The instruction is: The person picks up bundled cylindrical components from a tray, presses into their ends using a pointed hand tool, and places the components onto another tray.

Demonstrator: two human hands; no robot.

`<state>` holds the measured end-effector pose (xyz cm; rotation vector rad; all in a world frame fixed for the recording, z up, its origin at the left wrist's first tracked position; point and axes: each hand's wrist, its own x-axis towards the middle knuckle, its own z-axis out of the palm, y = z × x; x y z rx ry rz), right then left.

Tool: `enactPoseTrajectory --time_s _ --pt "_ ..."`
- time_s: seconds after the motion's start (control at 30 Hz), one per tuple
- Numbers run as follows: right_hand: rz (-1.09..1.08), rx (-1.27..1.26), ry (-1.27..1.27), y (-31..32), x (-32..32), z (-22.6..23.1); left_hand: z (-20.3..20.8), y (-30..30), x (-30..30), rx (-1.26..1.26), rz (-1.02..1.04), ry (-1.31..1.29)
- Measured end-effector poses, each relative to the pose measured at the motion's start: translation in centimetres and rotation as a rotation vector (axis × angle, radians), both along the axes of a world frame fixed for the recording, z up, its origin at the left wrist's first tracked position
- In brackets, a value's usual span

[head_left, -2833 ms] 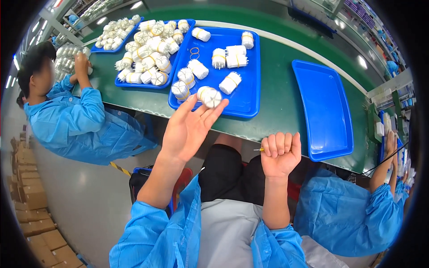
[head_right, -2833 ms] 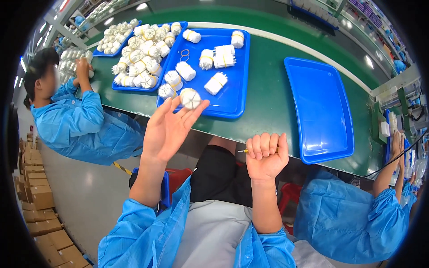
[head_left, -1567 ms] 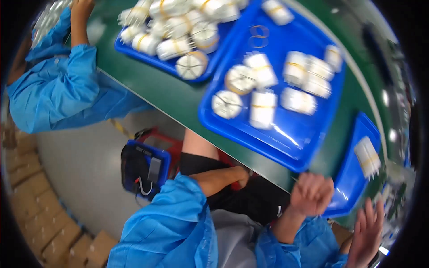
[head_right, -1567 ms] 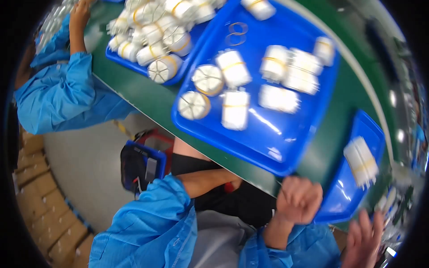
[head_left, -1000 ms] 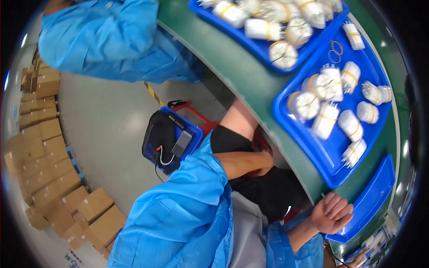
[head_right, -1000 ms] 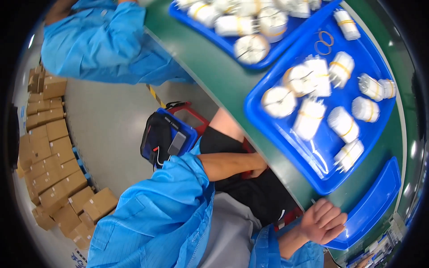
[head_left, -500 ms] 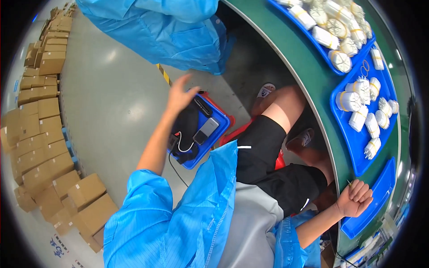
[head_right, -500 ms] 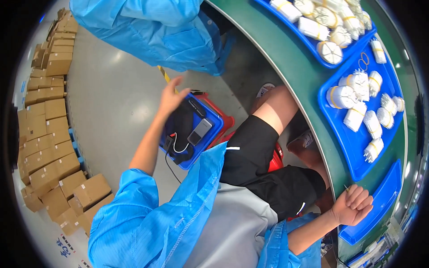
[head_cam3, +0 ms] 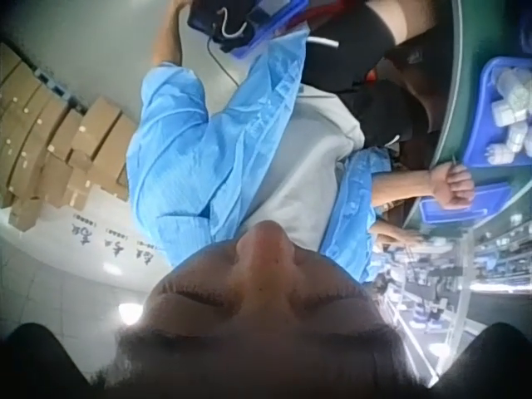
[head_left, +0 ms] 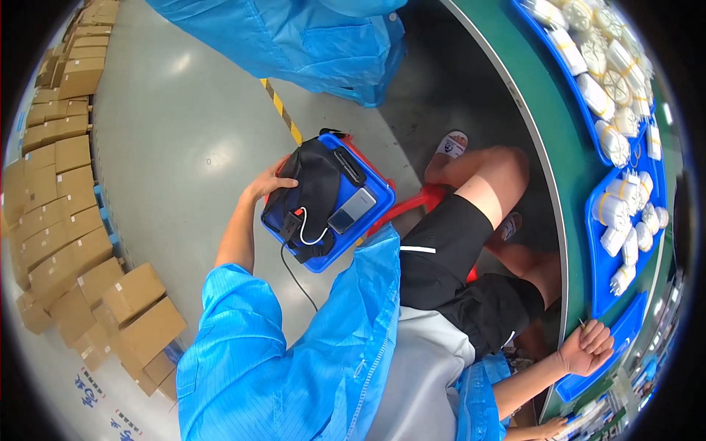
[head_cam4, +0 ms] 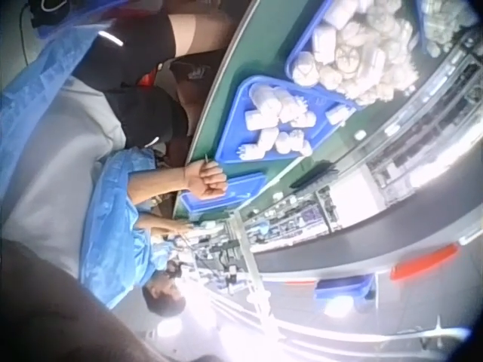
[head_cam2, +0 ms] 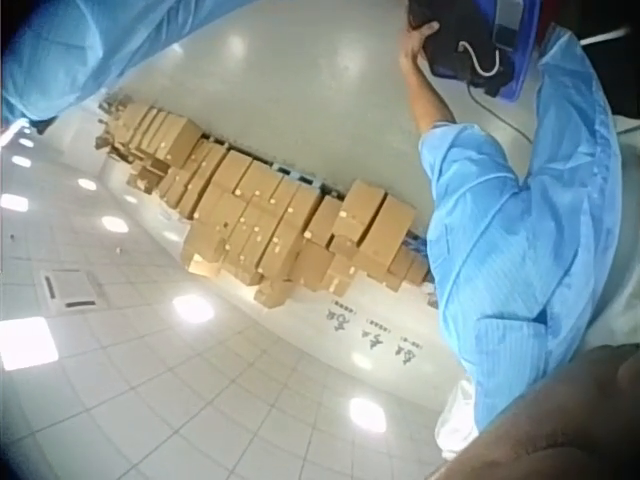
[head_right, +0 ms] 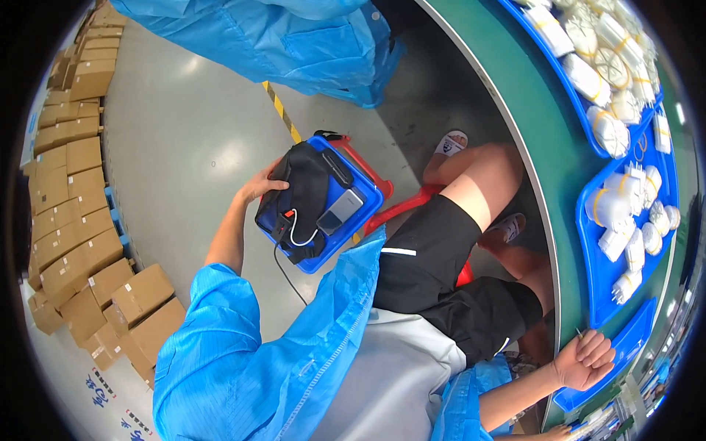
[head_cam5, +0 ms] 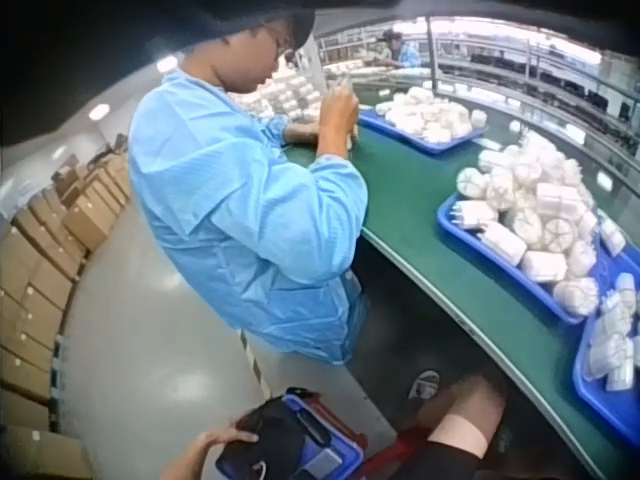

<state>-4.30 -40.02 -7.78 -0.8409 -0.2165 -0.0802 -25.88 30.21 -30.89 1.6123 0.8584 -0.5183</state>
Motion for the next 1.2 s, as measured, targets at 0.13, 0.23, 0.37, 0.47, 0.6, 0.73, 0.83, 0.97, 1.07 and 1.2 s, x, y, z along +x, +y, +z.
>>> enactPoseTrajectory --time_s 0.13,0.23,0.37,0.47,0.6,0.73,0.83,0.97,1.07,1.2 --pt "-0.039 -0.033 -0.021 0.3 0.2 0.1 -2.0 1.1 -0.1 -0.017 -0.046 -0.035" --pt "-0.027 -0.037 -0.021 0.3 0.2 0.1 -2.5 1.2 0.7 -0.042 -0.087 -0.050" --pt "-0.040 -0.045 -0.013 0.4 0.1 0.2 -2.6 0.5 1.9 -0.062 0.004 -0.067" --pt "-0.046 -0.052 -0.017 0.6 0.2 0.3 -3.2 1.1 1.8 -0.065 0.059 -0.067" --pt "-0.051 -0.050 -0.004 0.5 0.2 0.6 -3.5 2.4 2.9 -0.006 0.028 -0.063" --pt "-0.028 -0.040 0.020 0.5 0.1 0.6 -2.8 4.0 6.0 -0.053 0.067 -0.114" --pt "-0.037 -0.040 0.012 0.4 -0.2 0.3 -2.7 5.0 7.8 -0.047 0.049 -0.115" --pt "-0.066 -0.051 -0.022 0.7 0.0 0.2 -2.7 5.2 8.9 0.023 -0.005 -0.106" --pt "-0.074 -0.042 -0.013 0.7 -0.1 -0.1 -2.3 5.0 10.0 0.016 -0.002 -0.104" --pt "-0.083 -0.046 -0.028 0.7 -0.3 0.8 -2.1 4.0 11.7 0.022 -0.048 -0.163"
